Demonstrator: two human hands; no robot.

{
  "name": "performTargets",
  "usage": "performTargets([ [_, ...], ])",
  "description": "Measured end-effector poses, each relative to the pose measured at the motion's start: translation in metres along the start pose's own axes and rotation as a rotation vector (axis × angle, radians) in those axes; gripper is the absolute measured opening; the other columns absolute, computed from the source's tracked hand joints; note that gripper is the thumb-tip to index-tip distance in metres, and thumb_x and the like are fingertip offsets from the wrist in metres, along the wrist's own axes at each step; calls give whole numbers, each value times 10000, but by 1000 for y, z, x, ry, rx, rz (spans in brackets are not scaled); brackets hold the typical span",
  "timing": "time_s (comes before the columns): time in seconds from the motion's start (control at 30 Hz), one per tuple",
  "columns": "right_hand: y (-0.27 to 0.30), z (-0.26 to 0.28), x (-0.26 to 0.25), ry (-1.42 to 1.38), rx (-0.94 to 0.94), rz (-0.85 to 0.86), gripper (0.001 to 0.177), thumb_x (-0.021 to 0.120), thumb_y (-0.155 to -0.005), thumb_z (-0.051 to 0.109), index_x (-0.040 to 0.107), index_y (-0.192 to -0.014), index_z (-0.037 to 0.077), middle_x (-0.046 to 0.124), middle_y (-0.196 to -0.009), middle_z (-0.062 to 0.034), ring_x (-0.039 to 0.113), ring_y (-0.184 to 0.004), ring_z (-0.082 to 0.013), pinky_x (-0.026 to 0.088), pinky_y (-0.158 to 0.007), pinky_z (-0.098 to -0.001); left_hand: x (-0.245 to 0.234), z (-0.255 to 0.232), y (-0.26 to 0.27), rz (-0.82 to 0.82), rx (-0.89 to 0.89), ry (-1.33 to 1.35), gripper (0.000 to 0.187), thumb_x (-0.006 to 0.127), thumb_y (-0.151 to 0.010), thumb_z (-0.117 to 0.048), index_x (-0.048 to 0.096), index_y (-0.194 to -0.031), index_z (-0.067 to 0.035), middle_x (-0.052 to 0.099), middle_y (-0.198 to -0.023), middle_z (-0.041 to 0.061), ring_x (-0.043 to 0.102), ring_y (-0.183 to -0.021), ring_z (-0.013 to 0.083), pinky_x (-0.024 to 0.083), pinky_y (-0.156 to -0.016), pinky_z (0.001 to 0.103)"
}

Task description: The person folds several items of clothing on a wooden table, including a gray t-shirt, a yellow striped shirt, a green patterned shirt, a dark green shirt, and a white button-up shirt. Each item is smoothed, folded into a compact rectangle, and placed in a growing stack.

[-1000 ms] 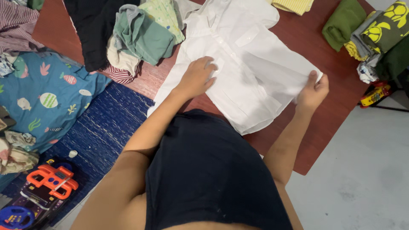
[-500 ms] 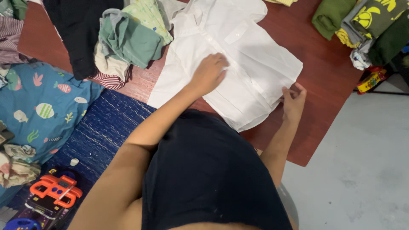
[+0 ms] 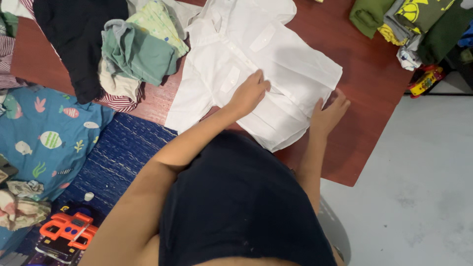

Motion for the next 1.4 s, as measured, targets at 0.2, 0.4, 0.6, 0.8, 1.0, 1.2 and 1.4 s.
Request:
performTargets([
  [0.2,-8,71,31,-282,-210,318,101,676,-980,0,685,-1077,25,679,-1067,-91,602,-951,-273,524,-824,-373,20,6,7,-123,-220,201,144,741,-932,-141,666,-874,-33,649,-823,116,649,-681,259,528,-629,395],
  [0.4,-3,91,61,-205,-213,471,134,718,-904,-1,685,-1033,12,620,-967,-130,589,-901,-297,504,-764,-402,63,44,16,-184,-587,775,123,742,-919,-74,677,-917,30,707,-816,89,748,-747,131,602,-628,252],
  [0.6,-3,74,72,-324,-89,490,138,723,-886,-32,640,-992,-4,597,-921,-119,604,-768,-242,510,-695,-361,101,55,15,-367,-728,1041,324,798,-818,-19,562,-1036,23,650,-877,96,704,-751,148,631,-630,273],
  [0.8,-13,72,69,-345,-119,573,99,699,-886,-48,628,-953,-35,616,-930,-127,600,-750,-230,505,-693,-350,111,53,7,-324,-762,864,348,815,-787,-62,626,-1060,42,684,-940,111,680,-823,161,587,-720,285],
  [1.0,-20,89,44,-438,-40,503,87,718,-944,24,652,-967,-27,681,-896,-104,629,-779,-177,517,-729,-315,107,55,-1,-246,-798,975,394,792,-833,-117,644,-1145,71,710,-1010,119,680,-888,154,578,-778,278],
  [1.2,-11,101,39,-527,134,505,81,719,-973,59,675,-992,-7,699,-888,-35,606,-783,-96,506,-732,-262,102,62,3,-227,-781,1131,337,755,-896,-120,651,-1141,86,710,-1021,130,672,-899,157,565,-794,273],
  [1.4,-4,100,41,-765,317,550,66,681,-993,56,644,-1023,11,645,-893,12,583,-786,-49,490,-710,-208,92,61,10,-188,-732,1307,271,734,-943,-120,641,-1122,61,698,-1025,115,652,-919,158,546,-819,275],
])
Point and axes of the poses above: each hand's wrist, its own y-axis away from the middle knuckle, its own x-axis out of the palm, z = x × y, the point moved 2 cm from there along -y, towards the middle knuckle
